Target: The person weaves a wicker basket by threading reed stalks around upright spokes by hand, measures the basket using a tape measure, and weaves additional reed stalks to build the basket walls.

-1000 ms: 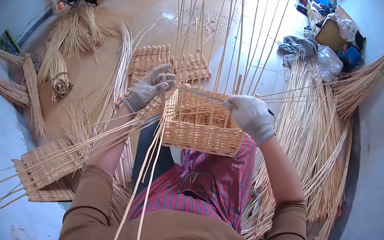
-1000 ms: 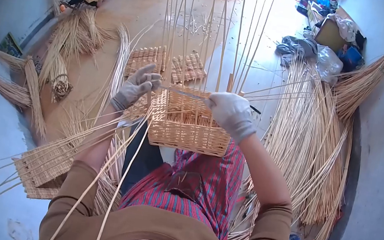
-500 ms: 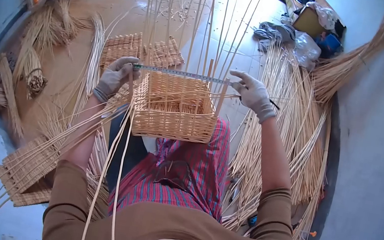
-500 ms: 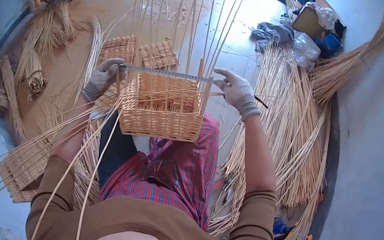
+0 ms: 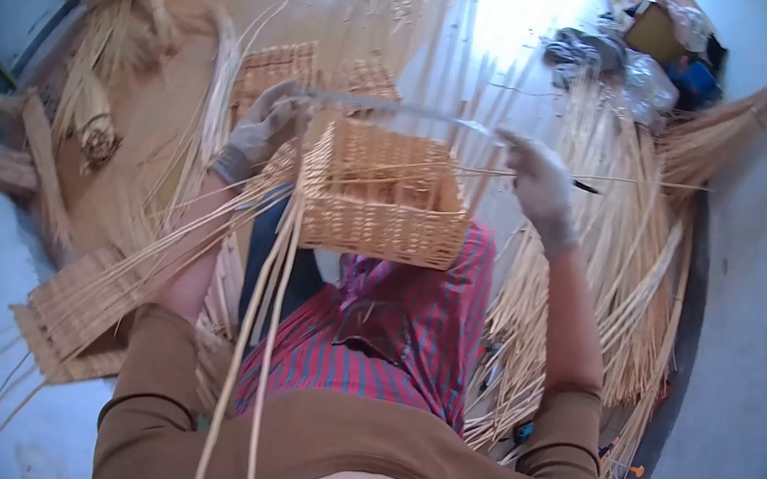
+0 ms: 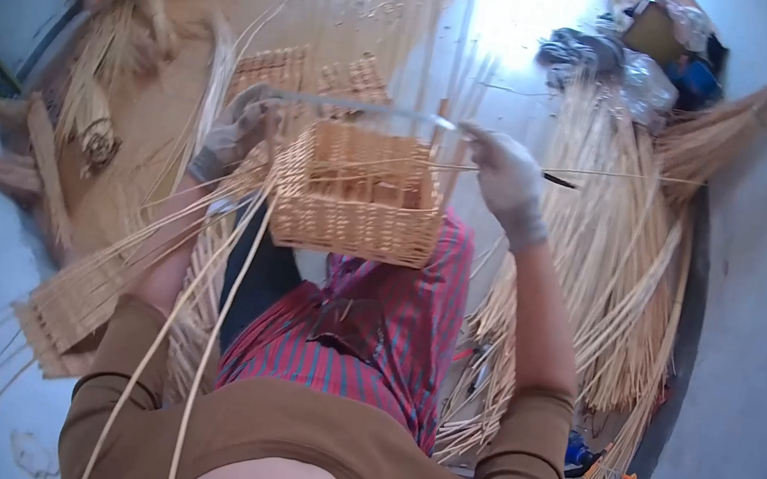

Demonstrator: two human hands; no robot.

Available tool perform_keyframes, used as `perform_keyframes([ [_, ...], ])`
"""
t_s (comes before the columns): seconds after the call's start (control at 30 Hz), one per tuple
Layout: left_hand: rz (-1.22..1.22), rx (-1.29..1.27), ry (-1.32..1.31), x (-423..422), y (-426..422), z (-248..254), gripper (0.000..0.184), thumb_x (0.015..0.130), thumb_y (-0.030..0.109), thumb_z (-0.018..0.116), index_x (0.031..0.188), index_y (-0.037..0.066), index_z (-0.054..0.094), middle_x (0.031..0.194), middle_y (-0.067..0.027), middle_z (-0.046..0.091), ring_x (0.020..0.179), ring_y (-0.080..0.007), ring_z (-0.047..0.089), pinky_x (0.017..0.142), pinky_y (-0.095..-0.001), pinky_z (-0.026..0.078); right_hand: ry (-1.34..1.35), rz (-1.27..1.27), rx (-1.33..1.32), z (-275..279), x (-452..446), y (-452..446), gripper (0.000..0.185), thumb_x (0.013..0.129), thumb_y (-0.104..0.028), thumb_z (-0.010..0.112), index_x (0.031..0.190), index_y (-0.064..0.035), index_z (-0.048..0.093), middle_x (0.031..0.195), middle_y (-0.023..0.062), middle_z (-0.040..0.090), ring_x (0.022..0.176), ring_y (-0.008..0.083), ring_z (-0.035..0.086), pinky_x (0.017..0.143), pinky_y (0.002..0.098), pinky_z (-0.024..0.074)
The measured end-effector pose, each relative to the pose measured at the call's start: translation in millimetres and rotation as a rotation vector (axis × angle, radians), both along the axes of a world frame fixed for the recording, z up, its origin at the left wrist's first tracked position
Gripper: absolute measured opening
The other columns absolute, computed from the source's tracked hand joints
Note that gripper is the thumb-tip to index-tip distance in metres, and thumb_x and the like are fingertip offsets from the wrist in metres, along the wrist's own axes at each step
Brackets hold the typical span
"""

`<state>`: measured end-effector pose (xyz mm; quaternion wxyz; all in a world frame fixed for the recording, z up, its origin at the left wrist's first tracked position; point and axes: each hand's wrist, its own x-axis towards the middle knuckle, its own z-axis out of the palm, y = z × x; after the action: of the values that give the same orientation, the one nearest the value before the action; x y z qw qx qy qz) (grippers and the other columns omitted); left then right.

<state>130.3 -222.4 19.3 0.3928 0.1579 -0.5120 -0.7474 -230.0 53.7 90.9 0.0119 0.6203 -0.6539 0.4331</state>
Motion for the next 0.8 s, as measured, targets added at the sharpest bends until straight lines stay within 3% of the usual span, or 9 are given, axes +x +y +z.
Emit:
perform_keyframes([
  [0.07, 0.189, 0.105, -0.039, 16, 20, -5, 0.044, 0.099, 0.016, 0.066, 0.139, 0.006, 0.053, 0.119, -0.0086, 0.067, 0.104, -0.0199, 0.067, 0.093, -0.0331, 0.056, 0.270, -0.027, -0.090, 44, 49, 21, 0.032, 0.090, -0.007, 0.064, 0.120, -0.0135, 0.072, 0.087, 0.0121, 0.071, 0.078, 0.0306, 0.068, 0.068, 0.0403, 0.0539],
  [0.23, 0.283, 0.138, -0.268, 55, 65, -111, 0.023, 0.100, 0.014, 0.062, 0.120, 0.004, 0.066, 0.103, -0.0080, 0.070, 0.088, -0.0150, 0.066, 0.078, -0.0282, 0.056, 0.115, 0.029, 0.365, -23, 125, 85, 0.040, 0.085, -0.018, 0.075, 0.124, -0.0111, 0.067, 0.088, 0.0135, 0.071, 0.075, 0.0311, 0.069, 0.067, 0.0434, 0.0549],
  [0.27, 0.346, 0.011, -0.337, 57, 81, -125, 0.030, 0.097, 0.019, 0.067, 0.123, 0.004, 0.064, 0.107, -0.0111, 0.070, 0.094, -0.0198, 0.066, 0.084, -0.0320, 0.055, 0.047, 0.153, 0.375, -51, 141, 97, 0.048, 0.085, -0.023, 0.076, 0.129, -0.0119, 0.063, 0.092, 0.0156, 0.073, 0.081, 0.0314, 0.072, 0.071, 0.0438, 0.0566],
  [0.37, 0.554, -0.304, -0.550, 51, 130, -138, 0.060, 0.088, 0.036, 0.077, 0.135, 0.005, 0.057, 0.116, -0.0195, 0.069, 0.108, -0.0326, 0.066, 0.098, -0.0422, 0.050, 0.103, 0.301, 1.098, -88, 186, 140, 0.066, 0.089, -0.040, 0.070, 0.147, -0.0205, 0.046, 0.097, 0.0193, 0.073, 0.088, 0.0396, 0.071, 0.076, 0.0493, 0.0560],
  [0.4, 0.609, -0.379, -0.602, 45, 138, -129, 0.072, 0.084, 0.043, 0.079, 0.139, 0.005, 0.053, 0.119, -0.0217, 0.068, 0.111, -0.0358, 0.065, 0.100, -0.0448, 0.049, 0.128, 0.399, 1.125, -103, 195, 148, 0.054, 0.090, -0.036, 0.067, 0.140, -0.0199, 0.054, 0.092, 0.0188, 0.071, 0.082, 0.0398, 0.070, 0.073, 0.0504, 0.0552],
  [0.53, 0.687, -0.306, -0.654, 14, 166, -43, 0.053, 0.091, 0.026, 0.074, 0.133, 0.000, 0.054, 0.122, -0.0191, 0.066, 0.109, -0.0315, 0.066, 0.098, -0.0387, 0.050, 0.213, 0.488, 0.806, -93, 201, 126, 0.034, 0.089, -0.029, 0.066, 0.121, -0.0169, 0.067, 0.091, 0.0153, 0.069, 0.085, 0.0354, 0.068, 0.075, 0.0480, 0.0549],
  [0.6, 0.749, -0.397, -0.747, 22, 153, -68, 0.041, 0.096, 0.030, 0.068, 0.123, 0.000, 0.064, 0.116, -0.0176, 0.072, 0.105, -0.0277, 0.070, 0.088, -0.0372, 0.054, 0.170, 0.504, 0.670, -64, 216, 91, 0.030, 0.093, -0.026, 0.063, 0.122, -0.0160, 0.065, 0.097, 0.0145, 0.070, 0.090, 0.0355, 0.068, 0.078, 0.0468, 0.0555],
  [0.63, 0.741, -0.318, -0.378, 24, 139, -110, 0.040, 0.100, 0.032, 0.064, 0.123, 0.000, 0.066, 0.117, -0.0141, 0.072, 0.107, -0.0235, 0.068, 0.091, -0.0364, 0.053, 0.108, 0.557, 0.569, -60, 226, 73, 0.034, 0.093, -0.023, 0.063, 0.126, -0.0154, 0.063, 0.105, 0.0149, 0.069, 0.096, 0.0355, 0.068, 0.082, 0.0454, 0.0554],
  [0.8, 0.499, -0.235, -0.734, 60, 132, -102, 0.046, 0.100, 0.038, 0.063, 0.130, 0.002, 0.064, 0.117, -0.0134, 0.071, 0.105, -0.0194, 0.066, 0.092, -0.0326, 0.051, 0.037, 0.717, -0.058, -23, 304, -4, 0.059, 0.088, -0.012, 0.061, 0.146, -0.0140, 0.051, 0.139, 0.0128, 0.058, 0.130, 0.0329, 0.054, 0.109, 0.0438, 0.0428],
])
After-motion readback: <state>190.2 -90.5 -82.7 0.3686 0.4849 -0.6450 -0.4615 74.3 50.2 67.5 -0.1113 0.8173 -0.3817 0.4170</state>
